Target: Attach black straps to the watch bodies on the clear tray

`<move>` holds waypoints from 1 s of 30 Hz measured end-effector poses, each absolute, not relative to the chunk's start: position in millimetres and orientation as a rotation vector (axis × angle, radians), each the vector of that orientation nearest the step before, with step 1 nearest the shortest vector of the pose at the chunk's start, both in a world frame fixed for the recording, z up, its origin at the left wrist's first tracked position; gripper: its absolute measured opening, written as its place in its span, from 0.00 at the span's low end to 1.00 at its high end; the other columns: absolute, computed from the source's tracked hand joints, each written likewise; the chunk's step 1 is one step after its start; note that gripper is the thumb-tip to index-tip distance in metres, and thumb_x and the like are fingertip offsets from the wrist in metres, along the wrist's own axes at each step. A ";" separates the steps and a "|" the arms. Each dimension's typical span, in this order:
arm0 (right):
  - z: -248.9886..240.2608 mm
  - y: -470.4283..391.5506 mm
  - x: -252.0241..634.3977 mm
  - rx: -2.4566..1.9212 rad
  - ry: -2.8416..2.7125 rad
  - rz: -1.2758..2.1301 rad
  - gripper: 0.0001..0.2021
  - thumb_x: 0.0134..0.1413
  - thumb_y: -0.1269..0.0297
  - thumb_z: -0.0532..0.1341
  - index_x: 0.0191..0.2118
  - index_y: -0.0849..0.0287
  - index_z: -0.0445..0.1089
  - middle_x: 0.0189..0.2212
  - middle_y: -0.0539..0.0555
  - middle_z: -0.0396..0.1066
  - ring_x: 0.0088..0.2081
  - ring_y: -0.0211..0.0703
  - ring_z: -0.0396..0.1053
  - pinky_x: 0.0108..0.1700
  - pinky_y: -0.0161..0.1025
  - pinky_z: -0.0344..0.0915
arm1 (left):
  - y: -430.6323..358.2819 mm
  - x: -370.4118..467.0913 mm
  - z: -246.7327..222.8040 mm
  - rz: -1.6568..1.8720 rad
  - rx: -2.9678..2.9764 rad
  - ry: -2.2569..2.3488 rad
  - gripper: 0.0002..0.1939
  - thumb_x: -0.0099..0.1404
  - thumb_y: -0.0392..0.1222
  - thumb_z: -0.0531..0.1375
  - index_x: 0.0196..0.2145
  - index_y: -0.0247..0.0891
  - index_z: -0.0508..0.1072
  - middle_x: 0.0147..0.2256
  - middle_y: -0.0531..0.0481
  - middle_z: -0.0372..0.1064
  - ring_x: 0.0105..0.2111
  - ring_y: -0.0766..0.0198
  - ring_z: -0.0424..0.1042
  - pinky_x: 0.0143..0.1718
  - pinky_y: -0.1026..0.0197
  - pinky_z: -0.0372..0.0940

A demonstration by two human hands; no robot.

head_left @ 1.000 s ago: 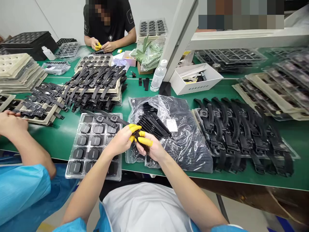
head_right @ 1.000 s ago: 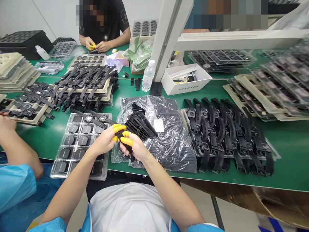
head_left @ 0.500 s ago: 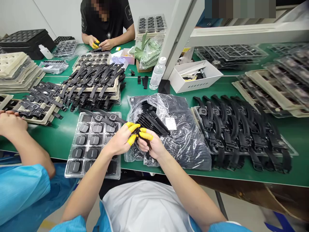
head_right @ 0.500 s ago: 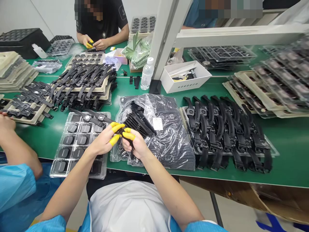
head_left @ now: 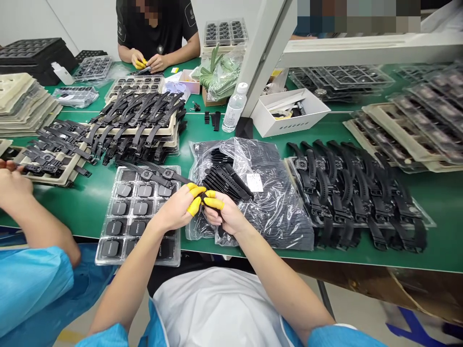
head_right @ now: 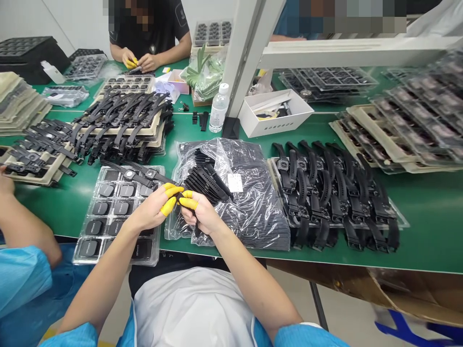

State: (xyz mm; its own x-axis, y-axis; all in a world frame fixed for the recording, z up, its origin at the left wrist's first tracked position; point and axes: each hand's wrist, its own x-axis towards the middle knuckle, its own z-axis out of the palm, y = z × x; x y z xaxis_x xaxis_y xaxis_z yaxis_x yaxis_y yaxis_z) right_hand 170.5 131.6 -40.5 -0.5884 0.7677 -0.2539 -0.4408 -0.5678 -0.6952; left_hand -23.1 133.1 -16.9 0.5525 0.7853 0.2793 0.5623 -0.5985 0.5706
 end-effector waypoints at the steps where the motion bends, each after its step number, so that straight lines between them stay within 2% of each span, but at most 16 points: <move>1: -41.2 131.5 171.0 -0.709 -0.762 2.165 0.14 0.57 0.57 0.70 0.34 0.56 0.64 0.14 0.39 0.60 0.13 0.28 0.47 0.15 0.26 0.48 | 132.8 -23.5 -16.9 0.735 2.363 1.092 0.21 0.75 0.35 0.49 0.62 0.34 0.67 0.52 0.37 0.70 0.53 0.52 0.71 0.56 0.48 0.72; 4: -42.0 131.4 172.0 -0.686 -0.747 2.160 0.14 0.57 0.58 0.69 0.35 0.56 0.64 0.14 0.40 0.60 0.13 0.28 0.46 0.15 0.26 0.49 | 132.3 -24.6 -16.7 0.751 2.351 1.081 0.23 0.73 0.36 0.53 0.64 0.34 0.64 0.55 0.36 0.69 0.57 0.50 0.70 0.59 0.46 0.70; 7: -40.9 130.9 171.4 -0.646 -0.733 2.136 0.15 0.58 0.55 0.69 0.34 0.56 0.64 0.15 0.41 0.62 0.13 0.29 0.49 0.16 0.27 0.51 | 133.4 -25.7 -17.4 0.797 2.293 1.125 0.24 0.71 0.35 0.56 0.63 0.37 0.65 0.54 0.38 0.72 0.54 0.52 0.73 0.57 0.49 0.71; 11: -39.3 130.2 169.4 -0.626 -0.729 2.111 0.19 0.60 0.47 0.66 0.32 0.56 0.62 0.18 0.43 0.65 0.13 0.30 0.54 0.15 0.29 0.53 | 134.0 -21.1 -18.4 1.024 2.085 1.183 0.10 0.72 0.38 0.60 0.50 0.40 0.75 0.46 0.44 0.77 0.46 0.58 0.76 0.49 0.54 0.73; 13: -39.2 130.7 169.6 -0.624 -0.730 2.169 0.21 0.60 0.45 0.66 0.31 0.57 0.63 0.18 0.43 0.62 0.13 0.30 0.52 0.14 0.29 0.51 | 132.5 -14.3 -18.2 1.137 1.878 1.123 0.08 0.71 0.43 0.62 0.46 0.39 0.76 0.45 0.43 0.77 0.46 0.58 0.77 0.46 0.56 0.74; 16: -39.0 132.7 171.4 -0.623 -0.730 2.292 0.18 0.60 0.47 0.66 0.34 0.58 0.66 0.17 0.40 0.58 0.13 0.28 0.47 0.14 0.27 0.46 | 132.6 -6.1 -15.3 1.249 1.472 1.064 0.14 0.70 0.51 0.64 0.45 0.38 0.74 0.45 0.42 0.78 0.42 0.58 0.80 0.38 0.60 0.76; 19: -38.7 134.0 173.2 -0.633 -0.781 2.369 0.17 0.60 0.50 0.67 0.36 0.59 0.68 0.17 0.39 0.55 0.13 0.26 0.42 0.14 0.26 0.41 | 140.2 -14.0 -6.6 1.508 1.119 1.121 0.21 0.67 0.59 0.65 0.44 0.40 0.67 0.44 0.45 0.79 0.33 0.61 0.81 0.30 0.62 0.77; 23: -37.6 132.1 173.0 -0.661 -0.886 2.367 0.17 0.58 0.50 0.69 0.35 0.59 0.67 0.16 0.39 0.57 0.13 0.25 0.44 0.14 0.26 0.41 | 151.9 -39.7 4.3 1.859 0.848 1.225 0.24 0.66 0.60 0.66 0.45 0.42 0.62 0.47 0.43 0.80 0.25 0.64 0.80 0.27 0.62 0.77; 25: -37.0 130.2 171.7 -0.680 -0.884 2.287 0.18 0.56 0.52 0.71 0.36 0.57 0.64 0.18 0.41 0.63 0.12 0.27 0.48 0.14 0.26 0.46 | 151.8 -44.1 2.4 1.721 0.880 1.261 0.24 0.65 0.57 0.68 0.48 0.41 0.64 0.49 0.41 0.80 0.26 0.63 0.81 0.25 0.62 0.76; 27: -36.4 128.6 170.0 -0.695 -0.859 2.205 0.18 0.57 0.51 0.70 0.39 0.55 0.63 0.20 0.42 0.67 0.12 0.28 0.51 0.15 0.27 0.49 | 147.6 -38.9 -4.7 1.406 1.020 1.276 0.23 0.66 0.53 0.67 0.52 0.40 0.68 0.52 0.39 0.78 0.29 0.59 0.82 0.23 0.61 0.76; 28: -36.1 128.0 169.2 -0.698 -0.844 2.180 0.19 0.57 0.50 0.70 0.40 0.54 0.63 0.20 0.42 0.68 0.13 0.28 0.51 0.15 0.27 0.50 | 144.9 -34.0 -9.3 1.249 1.128 1.270 0.22 0.67 0.50 0.66 0.54 0.39 0.70 0.53 0.39 0.78 0.32 0.57 0.83 0.25 0.60 0.77; 30: -36.1 127.0 168.0 -0.695 -0.818 2.166 0.19 0.57 0.49 0.69 0.41 0.55 0.63 0.21 0.42 0.68 0.13 0.27 0.51 0.16 0.26 0.49 | 139.8 -23.4 -18.1 1.030 1.421 1.239 0.20 0.69 0.43 0.61 0.57 0.40 0.73 0.55 0.39 0.76 0.43 0.53 0.83 0.37 0.54 0.80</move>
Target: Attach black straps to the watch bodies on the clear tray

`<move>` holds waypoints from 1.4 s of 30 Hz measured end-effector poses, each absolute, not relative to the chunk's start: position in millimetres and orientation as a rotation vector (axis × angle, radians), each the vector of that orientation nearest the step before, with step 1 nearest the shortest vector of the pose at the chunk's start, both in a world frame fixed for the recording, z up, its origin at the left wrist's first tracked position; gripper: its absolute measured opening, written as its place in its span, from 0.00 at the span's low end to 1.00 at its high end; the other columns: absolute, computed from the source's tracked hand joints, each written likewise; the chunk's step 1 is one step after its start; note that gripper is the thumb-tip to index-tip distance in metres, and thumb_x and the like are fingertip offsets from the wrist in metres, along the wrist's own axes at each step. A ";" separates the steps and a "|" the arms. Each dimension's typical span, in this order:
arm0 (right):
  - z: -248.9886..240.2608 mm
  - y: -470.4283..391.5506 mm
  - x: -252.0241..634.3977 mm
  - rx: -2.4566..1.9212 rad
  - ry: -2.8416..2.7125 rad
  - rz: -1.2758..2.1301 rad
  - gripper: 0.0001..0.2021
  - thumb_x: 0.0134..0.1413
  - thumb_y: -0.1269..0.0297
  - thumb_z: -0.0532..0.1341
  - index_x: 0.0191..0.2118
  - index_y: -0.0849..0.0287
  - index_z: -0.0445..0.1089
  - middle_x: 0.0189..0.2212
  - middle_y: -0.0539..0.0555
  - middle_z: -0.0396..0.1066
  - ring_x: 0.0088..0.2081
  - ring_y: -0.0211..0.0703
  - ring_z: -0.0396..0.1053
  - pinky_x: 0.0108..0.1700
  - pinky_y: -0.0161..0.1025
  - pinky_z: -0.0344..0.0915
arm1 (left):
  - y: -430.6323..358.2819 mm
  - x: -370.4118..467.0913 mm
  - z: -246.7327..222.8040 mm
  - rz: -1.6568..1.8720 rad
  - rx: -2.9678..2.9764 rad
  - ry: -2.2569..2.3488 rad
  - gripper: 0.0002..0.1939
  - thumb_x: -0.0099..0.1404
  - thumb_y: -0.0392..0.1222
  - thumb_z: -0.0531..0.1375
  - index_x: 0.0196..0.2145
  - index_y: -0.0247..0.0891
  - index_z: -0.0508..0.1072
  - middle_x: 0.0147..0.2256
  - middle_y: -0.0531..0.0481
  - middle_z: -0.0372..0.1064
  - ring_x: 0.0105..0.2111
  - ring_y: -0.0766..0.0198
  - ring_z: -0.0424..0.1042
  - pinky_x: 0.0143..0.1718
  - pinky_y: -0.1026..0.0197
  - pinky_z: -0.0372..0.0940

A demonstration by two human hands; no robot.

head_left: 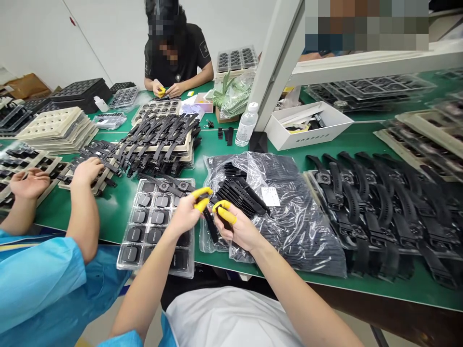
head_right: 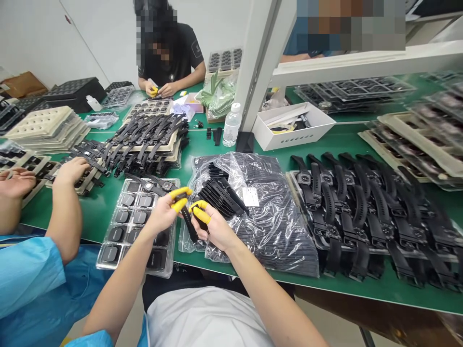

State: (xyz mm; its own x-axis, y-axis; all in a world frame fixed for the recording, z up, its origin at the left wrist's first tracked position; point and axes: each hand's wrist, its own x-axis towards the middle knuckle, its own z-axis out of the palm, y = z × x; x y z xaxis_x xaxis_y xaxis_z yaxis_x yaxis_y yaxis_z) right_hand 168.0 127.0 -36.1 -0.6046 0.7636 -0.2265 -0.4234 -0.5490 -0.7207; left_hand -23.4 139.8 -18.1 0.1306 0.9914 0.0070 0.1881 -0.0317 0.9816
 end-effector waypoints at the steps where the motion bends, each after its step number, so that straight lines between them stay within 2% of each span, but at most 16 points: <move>1: -36.2 126.6 167.7 -0.691 -0.810 2.169 0.19 0.57 0.49 0.69 0.41 0.55 0.63 0.21 0.42 0.67 0.14 0.27 0.50 0.17 0.26 0.49 | 137.9 -19.4 -21.6 0.967 1.590 1.217 0.20 0.69 0.39 0.59 0.58 0.40 0.74 0.56 0.40 0.76 0.49 0.52 0.81 0.46 0.50 0.79; 3: -36.9 125.7 167.6 -0.685 -0.808 2.177 0.19 0.57 0.50 0.70 0.39 0.56 0.63 0.20 0.42 0.67 0.14 0.26 0.50 0.17 0.26 0.47 | 135.4 -15.6 -26.2 0.885 1.885 1.170 0.24 0.67 0.31 0.56 0.59 0.41 0.74 0.57 0.41 0.74 0.57 0.52 0.75 0.59 0.45 0.72; 5: -38.0 125.1 168.1 -0.671 -0.839 2.191 0.17 0.57 0.52 0.69 0.38 0.57 0.64 0.20 0.43 0.67 0.14 0.26 0.49 0.17 0.27 0.47 | 134.2 -17.0 -27.9 0.839 2.059 1.136 0.30 0.64 0.26 0.53 0.62 0.41 0.72 0.58 0.41 0.72 0.59 0.53 0.72 0.62 0.45 0.69; 8: -40.1 125.4 169.0 -0.652 -0.890 2.210 0.16 0.57 0.53 0.69 0.36 0.59 0.65 0.18 0.44 0.66 0.14 0.27 0.49 0.17 0.28 0.46 | 133.5 -22.1 -27.7 0.801 2.142 1.094 0.33 0.64 0.25 0.52 0.64 0.42 0.69 0.58 0.41 0.70 0.59 0.55 0.72 0.61 0.48 0.70; 14: -41.3 128.2 169.5 -0.653 -0.794 2.181 0.14 0.57 0.55 0.68 0.37 0.57 0.66 0.15 0.41 0.62 0.15 0.28 0.46 0.16 0.27 0.46 | 133.0 -24.0 -27.8 0.844 2.172 1.072 0.26 0.71 0.30 0.52 0.64 0.43 0.68 0.58 0.41 0.70 0.59 0.55 0.71 0.61 0.49 0.69; 28: -39.8 131.4 170.5 -0.616 -0.699 2.228 0.13 0.56 0.57 0.69 0.35 0.57 0.65 0.14 0.41 0.60 0.14 0.29 0.46 0.16 0.26 0.46 | 129.9 -17.9 -28.3 0.861 2.238 1.116 0.27 0.72 0.28 0.50 0.65 0.42 0.65 0.58 0.40 0.69 0.59 0.54 0.70 0.61 0.47 0.70; 34: -40.4 131.8 171.0 -0.603 -0.657 2.218 0.13 0.55 0.58 0.70 0.34 0.57 0.65 0.13 0.40 0.59 0.14 0.28 0.44 0.15 0.26 0.44 | 126.5 -18.6 -18.8 0.794 2.277 1.083 0.25 0.76 0.36 0.49 0.68 0.42 0.62 0.57 0.38 0.65 0.57 0.53 0.69 0.61 0.46 0.69; 42: -40.4 131.5 168.3 -0.699 -0.712 2.203 0.13 0.55 0.57 0.69 0.34 0.56 0.64 0.14 0.39 0.57 0.14 0.28 0.43 0.16 0.25 0.44 | 125.5 -19.7 -16.8 0.645 2.496 1.210 0.23 0.73 0.37 0.52 0.64 0.33 0.67 0.52 0.35 0.67 0.54 0.48 0.70 0.56 0.44 0.72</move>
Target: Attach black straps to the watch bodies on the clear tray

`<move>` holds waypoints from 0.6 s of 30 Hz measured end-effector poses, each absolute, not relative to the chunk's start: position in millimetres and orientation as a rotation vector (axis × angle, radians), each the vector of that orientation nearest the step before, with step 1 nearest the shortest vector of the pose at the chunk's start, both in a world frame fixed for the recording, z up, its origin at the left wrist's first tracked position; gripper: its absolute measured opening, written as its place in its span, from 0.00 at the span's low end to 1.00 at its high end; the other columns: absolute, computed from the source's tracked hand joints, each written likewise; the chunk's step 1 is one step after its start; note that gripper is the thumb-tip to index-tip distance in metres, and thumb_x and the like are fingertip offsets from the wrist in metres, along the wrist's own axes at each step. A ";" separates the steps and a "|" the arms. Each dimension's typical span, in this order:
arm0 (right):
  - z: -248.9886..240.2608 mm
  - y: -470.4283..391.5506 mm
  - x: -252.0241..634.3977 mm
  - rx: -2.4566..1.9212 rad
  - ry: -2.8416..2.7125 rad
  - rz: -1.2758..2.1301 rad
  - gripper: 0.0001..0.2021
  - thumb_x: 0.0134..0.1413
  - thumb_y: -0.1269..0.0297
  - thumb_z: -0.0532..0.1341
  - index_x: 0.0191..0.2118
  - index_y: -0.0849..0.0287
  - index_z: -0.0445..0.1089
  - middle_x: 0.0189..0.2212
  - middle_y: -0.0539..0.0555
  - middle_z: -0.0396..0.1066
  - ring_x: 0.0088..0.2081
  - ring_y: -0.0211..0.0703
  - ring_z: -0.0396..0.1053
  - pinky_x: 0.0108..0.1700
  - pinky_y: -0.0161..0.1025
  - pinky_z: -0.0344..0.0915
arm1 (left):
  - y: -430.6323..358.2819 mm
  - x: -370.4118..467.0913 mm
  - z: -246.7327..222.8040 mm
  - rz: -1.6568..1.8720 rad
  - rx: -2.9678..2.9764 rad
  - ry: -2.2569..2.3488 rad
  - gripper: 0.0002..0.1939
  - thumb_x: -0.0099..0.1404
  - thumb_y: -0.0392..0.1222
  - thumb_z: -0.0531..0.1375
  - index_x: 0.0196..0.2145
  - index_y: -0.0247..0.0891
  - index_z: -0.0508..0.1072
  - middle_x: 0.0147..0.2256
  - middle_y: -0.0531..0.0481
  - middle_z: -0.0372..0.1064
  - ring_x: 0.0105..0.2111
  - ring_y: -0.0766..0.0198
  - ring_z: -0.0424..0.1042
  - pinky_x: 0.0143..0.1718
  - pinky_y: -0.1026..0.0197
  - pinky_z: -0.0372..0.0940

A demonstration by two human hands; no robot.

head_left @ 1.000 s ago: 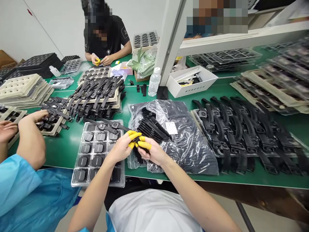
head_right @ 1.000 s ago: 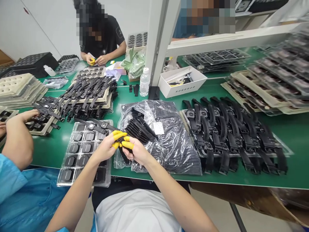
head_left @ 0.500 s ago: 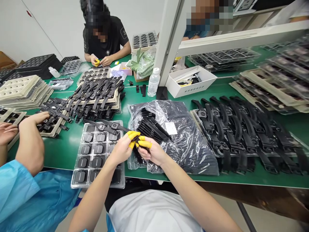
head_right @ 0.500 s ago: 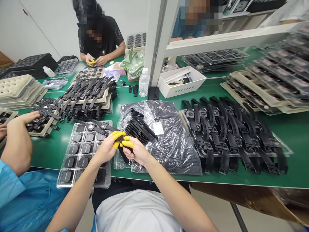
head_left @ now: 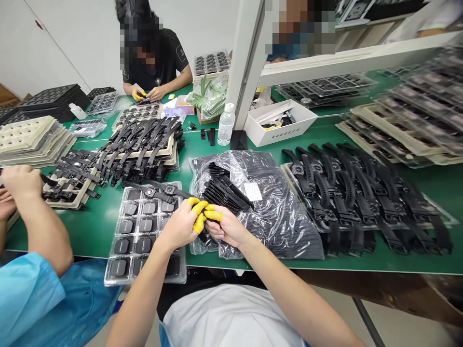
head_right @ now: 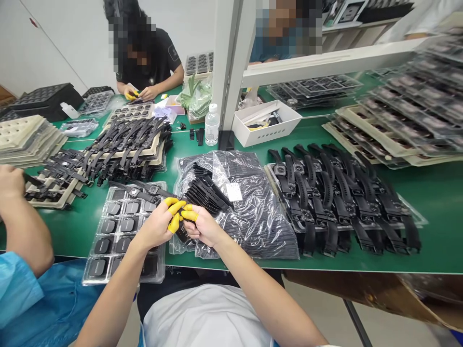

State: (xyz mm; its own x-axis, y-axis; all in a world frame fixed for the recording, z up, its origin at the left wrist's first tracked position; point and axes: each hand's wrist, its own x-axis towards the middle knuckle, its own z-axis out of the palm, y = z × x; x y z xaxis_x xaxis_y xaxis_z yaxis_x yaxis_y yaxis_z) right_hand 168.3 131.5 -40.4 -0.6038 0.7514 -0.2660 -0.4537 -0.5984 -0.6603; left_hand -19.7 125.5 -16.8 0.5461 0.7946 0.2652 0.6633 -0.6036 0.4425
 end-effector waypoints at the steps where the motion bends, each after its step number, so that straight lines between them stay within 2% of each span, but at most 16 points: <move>1: -39.7 131.5 168.2 -0.707 -0.723 2.202 0.14 0.55 0.57 0.69 0.34 0.56 0.64 0.14 0.39 0.57 0.14 0.27 0.43 0.16 0.25 0.44 | 125.6 -19.9 -16.8 0.631 2.516 1.217 0.23 0.73 0.37 0.52 0.63 0.32 0.67 0.52 0.34 0.68 0.53 0.48 0.70 0.55 0.43 0.72; 9: -40.3 131.4 166.5 -0.674 -0.808 2.162 0.17 0.56 0.52 0.69 0.34 0.55 0.63 0.13 0.39 0.58 0.13 0.28 0.44 0.15 0.26 0.45 | 125.3 -22.6 -10.7 0.715 2.336 1.116 0.23 0.76 0.37 0.49 0.65 0.38 0.65 0.56 0.37 0.69 0.56 0.54 0.73 0.58 0.50 0.72; 13: -43.9 129.2 163.0 -0.712 -0.938 1.920 0.19 0.57 0.47 0.68 0.36 0.54 0.62 0.14 0.39 0.61 0.13 0.30 0.49 0.15 0.28 0.49 | 122.4 -28.5 -0.8 0.707 2.361 1.169 0.26 0.75 0.38 0.53 0.69 0.39 0.60 0.60 0.37 0.68 0.60 0.51 0.71 0.58 0.49 0.72; 18: -46.6 125.8 161.7 -0.841 -1.254 1.812 0.18 0.60 0.45 0.64 0.39 0.56 0.66 0.16 0.40 0.62 0.15 0.32 0.54 0.18 0.32 0.52 | 123.9 -64.3 36.6 0.490 2.436 1.514 0.22 0.75 0.38 0.52 0.64 0.39 0.67 0.55 0.40 0.75 0.52 0.52 0.77 0.54 0.51 0.73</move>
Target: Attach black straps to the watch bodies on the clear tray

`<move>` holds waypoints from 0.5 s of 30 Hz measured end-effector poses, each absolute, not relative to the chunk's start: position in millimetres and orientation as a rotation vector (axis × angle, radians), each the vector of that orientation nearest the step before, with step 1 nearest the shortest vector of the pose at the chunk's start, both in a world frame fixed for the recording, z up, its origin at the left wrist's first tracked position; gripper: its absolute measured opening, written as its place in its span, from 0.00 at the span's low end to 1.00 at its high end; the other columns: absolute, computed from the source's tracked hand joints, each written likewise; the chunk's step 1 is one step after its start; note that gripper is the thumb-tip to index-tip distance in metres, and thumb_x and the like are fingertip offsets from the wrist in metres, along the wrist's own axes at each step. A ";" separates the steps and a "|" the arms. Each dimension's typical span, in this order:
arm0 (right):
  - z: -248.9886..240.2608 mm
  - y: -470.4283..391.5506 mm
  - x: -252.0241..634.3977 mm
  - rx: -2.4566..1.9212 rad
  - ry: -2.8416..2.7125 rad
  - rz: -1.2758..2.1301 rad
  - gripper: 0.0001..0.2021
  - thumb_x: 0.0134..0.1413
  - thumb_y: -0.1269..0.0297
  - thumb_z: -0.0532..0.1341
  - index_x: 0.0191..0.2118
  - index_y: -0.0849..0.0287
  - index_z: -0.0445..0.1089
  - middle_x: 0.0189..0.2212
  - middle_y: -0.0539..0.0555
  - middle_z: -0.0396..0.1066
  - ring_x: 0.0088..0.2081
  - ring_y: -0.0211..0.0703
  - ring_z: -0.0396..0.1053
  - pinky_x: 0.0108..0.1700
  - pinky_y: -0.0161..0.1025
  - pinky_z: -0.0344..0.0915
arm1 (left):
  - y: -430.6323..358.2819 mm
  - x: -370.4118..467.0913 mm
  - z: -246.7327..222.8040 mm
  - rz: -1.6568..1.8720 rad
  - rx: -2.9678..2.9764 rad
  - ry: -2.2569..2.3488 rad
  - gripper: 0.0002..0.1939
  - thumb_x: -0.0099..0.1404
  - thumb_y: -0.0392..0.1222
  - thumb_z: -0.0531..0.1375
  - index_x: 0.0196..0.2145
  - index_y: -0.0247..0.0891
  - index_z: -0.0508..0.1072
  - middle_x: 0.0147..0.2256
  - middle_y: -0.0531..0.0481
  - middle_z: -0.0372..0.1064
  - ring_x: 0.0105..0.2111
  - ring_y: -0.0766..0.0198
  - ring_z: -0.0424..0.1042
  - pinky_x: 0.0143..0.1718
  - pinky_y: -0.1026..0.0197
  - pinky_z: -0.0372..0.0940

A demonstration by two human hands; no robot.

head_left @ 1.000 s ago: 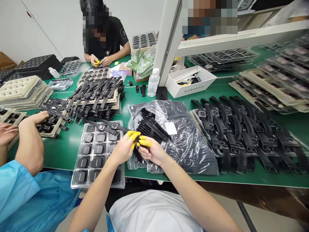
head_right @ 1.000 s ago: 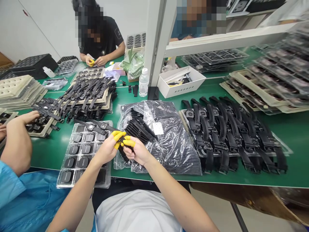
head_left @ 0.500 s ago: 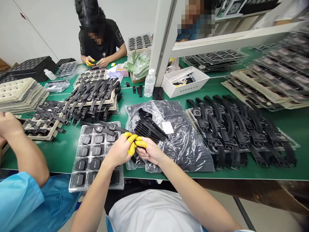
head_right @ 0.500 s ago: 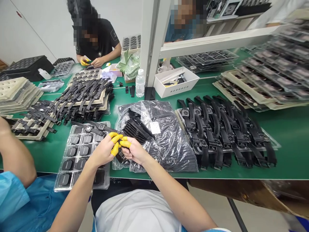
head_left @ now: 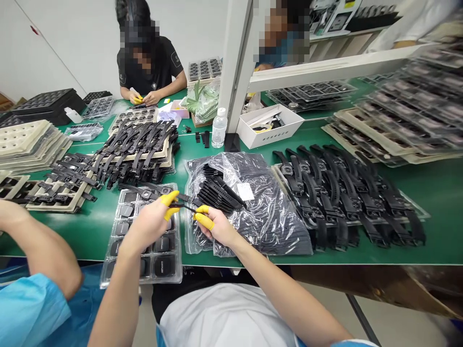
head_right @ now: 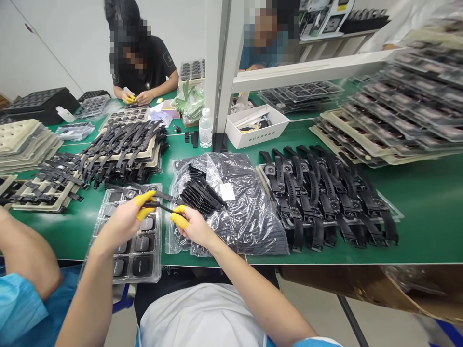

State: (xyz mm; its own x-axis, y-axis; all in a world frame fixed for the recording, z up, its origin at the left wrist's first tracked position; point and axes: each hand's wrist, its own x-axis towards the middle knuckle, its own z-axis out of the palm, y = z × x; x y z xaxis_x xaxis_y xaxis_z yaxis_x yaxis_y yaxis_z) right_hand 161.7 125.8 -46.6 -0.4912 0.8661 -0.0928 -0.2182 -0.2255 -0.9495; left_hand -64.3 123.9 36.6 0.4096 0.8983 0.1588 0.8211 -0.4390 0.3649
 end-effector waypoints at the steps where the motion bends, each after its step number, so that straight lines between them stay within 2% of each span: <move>1: -46.9 125.1 161.1 -0.857 -1.326 1.791 0.17 0.62 0.46 0.63 0.39 0.57 0.67 0.17 0.41 0.62 0.16 0.33 0.54 0.20 0.32 0.53 | 124.2 -72.7 45.7 0.397 2.463 1.564 0.19 0.74 0.39 0.53 0.61 0.39 0.70 0.52 0.41 0.77 0.50 0.52 0.78 0.52 0.52 0.74; 4: -46.5 122.3 158.6 -0.905 -1.544 1.644 0.16 0.66 0.49 0.60 0.41 0.58 0.72 0.20 0.44 0.63 0.21 0.36 0.60 0.26 0.35 0.60 | 124.0 -93.0 68.3 0.051 2.564 1.666 0.13 0.72 0.38 0.56 0.49 0.40 0.78 0.41 0.43 0.80 0.41 0.53 0.79 0.44 0.55 0.73; 6: -43.7 120.4 160.3 -0.940 -1.695 1.477 0.16 0.68 0.50 0.59 0.47 0.58 0.73 0.23 0.47 0.67 0.24 0.39 0.65 0.29 0.38 0.64 | 126.2 -106.0 76.5 -0.120 2.605 1.684 0.13 0.71 0.36 0.55 0.45 0.40 0.79 0.39 0.43 0.80 0.39 0.52 0.79 0.42 0.55 0.73; 9: -35.1 120.8 178.6 -1.024 -1.894 0.998 0.18 0.67 0.53 0.60 0.54 0.58 0.72 0.33 0.55 0.74 0.33 0.47 0.71 0.36 0.44 0.70 | 140.1 -138.4 79.2 -0.145 2.582 1.700 0.17 0.69 0.35 0.53 0.47 0.40 0.80 0.44 0.42 0.81 0.43 0.52 0.79 0.46 0.55 0.72; 11: -30.1 124.7 202.6 -1.154 -1.905 0.613 0.17 0.68 0.55 0.59 0.55 0.58 0.72 0.42 0.61 0.74 0.40 0.52 0.73 0.40 0.47 0.71 | 156.4 -170.9 76.7 -0.083 2.491 1.778 0.19 0.69 0.36 0.51 0.50 0.39 0.80 0.48 0.42 0.81 0.46 0.52 0.79 0.51 0.54 0.71; 13: -29.5 131.2 230.2 -1.332 -1.901 0.302 0.18 0.68 0.55 0.59 0.56 0.60 0.72 0.47 0.65 0.73 0.46 0.59 0.72 0.41 0.50 0.71 | 174.4 -206.2 72.1 -0.069 2.338 1.862 0.20 0.68 0.39 0.52 0.50 0.39 0.80 0.50 0.43 0.80 0.49 0.52 0.78 0.54 0.55 0.70; 15: -35.5 137.9 253.7 -1.433 -1.959 0.152 0.18 0.66 0.55 0.59 0.54 0.60 0.73 0.47 0.66 0.71 0.50 0.63 0.70 0.42 0.51 0.71 | 190.5 -236.5 65.4 -0.065 2.163 1.903 0.20 0.66 0.39 0.53 0.49 0.38 0.80 0.50 0.44 0.80 0.50 0.53 0.78 0.56 0.56 0.69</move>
